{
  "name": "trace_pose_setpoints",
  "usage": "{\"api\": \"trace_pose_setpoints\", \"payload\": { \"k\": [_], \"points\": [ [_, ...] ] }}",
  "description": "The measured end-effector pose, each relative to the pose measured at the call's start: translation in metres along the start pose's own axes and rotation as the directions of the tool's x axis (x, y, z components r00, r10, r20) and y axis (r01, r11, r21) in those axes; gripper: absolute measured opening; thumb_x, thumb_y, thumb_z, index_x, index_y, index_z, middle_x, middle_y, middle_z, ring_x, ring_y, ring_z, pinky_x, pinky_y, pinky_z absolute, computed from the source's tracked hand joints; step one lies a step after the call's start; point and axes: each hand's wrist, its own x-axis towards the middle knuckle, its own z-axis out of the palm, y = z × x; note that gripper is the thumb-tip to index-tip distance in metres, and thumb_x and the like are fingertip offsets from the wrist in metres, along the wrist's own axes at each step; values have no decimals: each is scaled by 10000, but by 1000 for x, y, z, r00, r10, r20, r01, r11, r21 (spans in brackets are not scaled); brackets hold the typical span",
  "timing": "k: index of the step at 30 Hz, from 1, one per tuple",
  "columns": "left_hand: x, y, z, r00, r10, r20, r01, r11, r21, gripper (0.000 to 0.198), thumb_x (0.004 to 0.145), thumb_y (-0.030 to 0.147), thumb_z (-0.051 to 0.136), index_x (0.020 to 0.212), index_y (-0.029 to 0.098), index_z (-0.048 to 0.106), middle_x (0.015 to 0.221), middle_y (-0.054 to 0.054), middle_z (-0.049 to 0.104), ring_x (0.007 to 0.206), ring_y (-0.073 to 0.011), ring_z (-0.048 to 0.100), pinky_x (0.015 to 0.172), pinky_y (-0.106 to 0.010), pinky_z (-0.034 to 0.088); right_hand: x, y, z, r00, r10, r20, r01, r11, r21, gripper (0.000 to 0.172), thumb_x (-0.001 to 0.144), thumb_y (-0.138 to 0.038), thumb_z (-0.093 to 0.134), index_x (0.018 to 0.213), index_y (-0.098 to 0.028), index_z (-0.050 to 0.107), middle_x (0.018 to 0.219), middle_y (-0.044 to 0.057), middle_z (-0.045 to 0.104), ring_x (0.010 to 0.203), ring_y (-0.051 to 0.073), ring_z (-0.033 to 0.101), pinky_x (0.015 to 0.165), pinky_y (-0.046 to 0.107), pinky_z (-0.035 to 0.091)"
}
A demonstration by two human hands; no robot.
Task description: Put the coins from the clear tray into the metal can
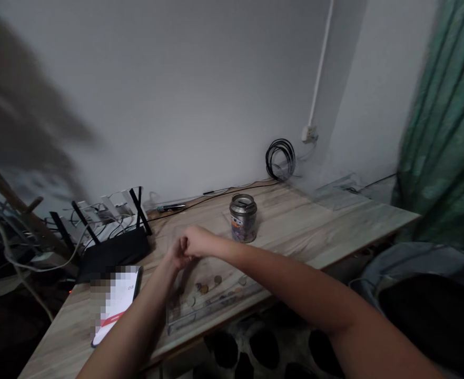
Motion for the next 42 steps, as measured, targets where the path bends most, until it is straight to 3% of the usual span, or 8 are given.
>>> {"api": "trace_pose_setpoints", "payload": {
  "k": [4, 7, 11, 14, 19, 31, 39, 42],
  "points": [
    [-5, 1, 5, 998, -57, -29, 55, 996, -75, 150, 803, 191, 402, 720, 136, 514, 541, -16, 537, 424, -82, 507, 399, -162, 394, 7, 8, -24, 955, 27, -294, -58, 994, -98, 185, 652, -259, 579, 800, -156, 617, 731, 23, 633, 639, 117, 534, 529, 197, 329],
    [-2, 5, 2, 997, -10, -83, 3, 997, -80, 196, 802, 180, 374, 627, 141, 454, 450, 19, 443, 297, -37, 341, 279, -125, 186, -8, 7, -13, 888, -5, -459, -60, 990, -128, 183, 741, -311, 498, 801, -178, 608, 746, 21, 629, 663, 117, 527, 554, 207, 317],
    [3, 11, -9, 975, 136, -176, -157, 981, -111, 172, 774, 196, 395, 605, 163, 391, 429, 61, 375, 275, -15, 257, 285, -127, 114, -30, 2, 31, 994, -70, -90, 66, 997, -45, 153, 703, -286, 541, 753, -169, 627, 665, 1, 616, 559, 90, 496, 506, 192, 297],
    [4, 14, -16, 958, 195, -212, -223, 968, -116, 116, 743, 187, 414, 629, 166, 398, 444, 63, 383, 287, -15, 271, 298, -129, 114, -32, -3, 62, 991, -102, 90, 105, 994, -28, 225, 656, -292, 595, 841, -167, 626, 717, 6, 622, 575, 92, 495, 495, 185, 295],
    [4, 15, -18, 958, 204, -201, -227, 969, -97, 88, 725, 156, 389, 642, 159, 416, 452, 52, 397, 291, -24, 278, 304, -141, 114, -18, -10, 80, 990, -68, 125, 78, 994, -81, 145, 660, -219, 579, 767, -131, 623, 722, 29, 609, 604, 98, 494, 510, 185, 314],
    [5, 11, -15, 968, 181, -172, -197, 977, -83, 96, 738, 153, 390, 652, 154, 432, 468, 33, 436, 303, -34, 317, 296, -143, 154, -27, 9, 61, 961, -203, 186, 212, 977, -30, 261, 645, -255, 602, 882, -146, 608, 753, 15, 598, 598, 89, 464, 507, 180, 310],
    [4, 11, -13, 975, 167, -148, -178, 982, -62, 85, 717, 122, 397, 650, 148, 442, 466, 33, 435, 312, -32, 328, 298, -136, 153, -21, 6, 65, 959, -149, 241, 153, 988, 5, 155, 631, -167, 594, 776, -116, 618, 667, -2, 565, 548, 66, 436, 477, 165, 298],
    [3, 12, -13, 976, 157, -149, -167, 984, -57, 72, 714, 130, 410, 655, 148, 446, 470, 36, 434, 308, -27, 322, 299, -133, 161, -29, 10, 57, 932, -158, 327, 132, 986, 100, 238, 601, -172, 627, 833, -125, 612, 632, -34, 537, 520, 57, 433, 459, 155, 301]
  ]
}}
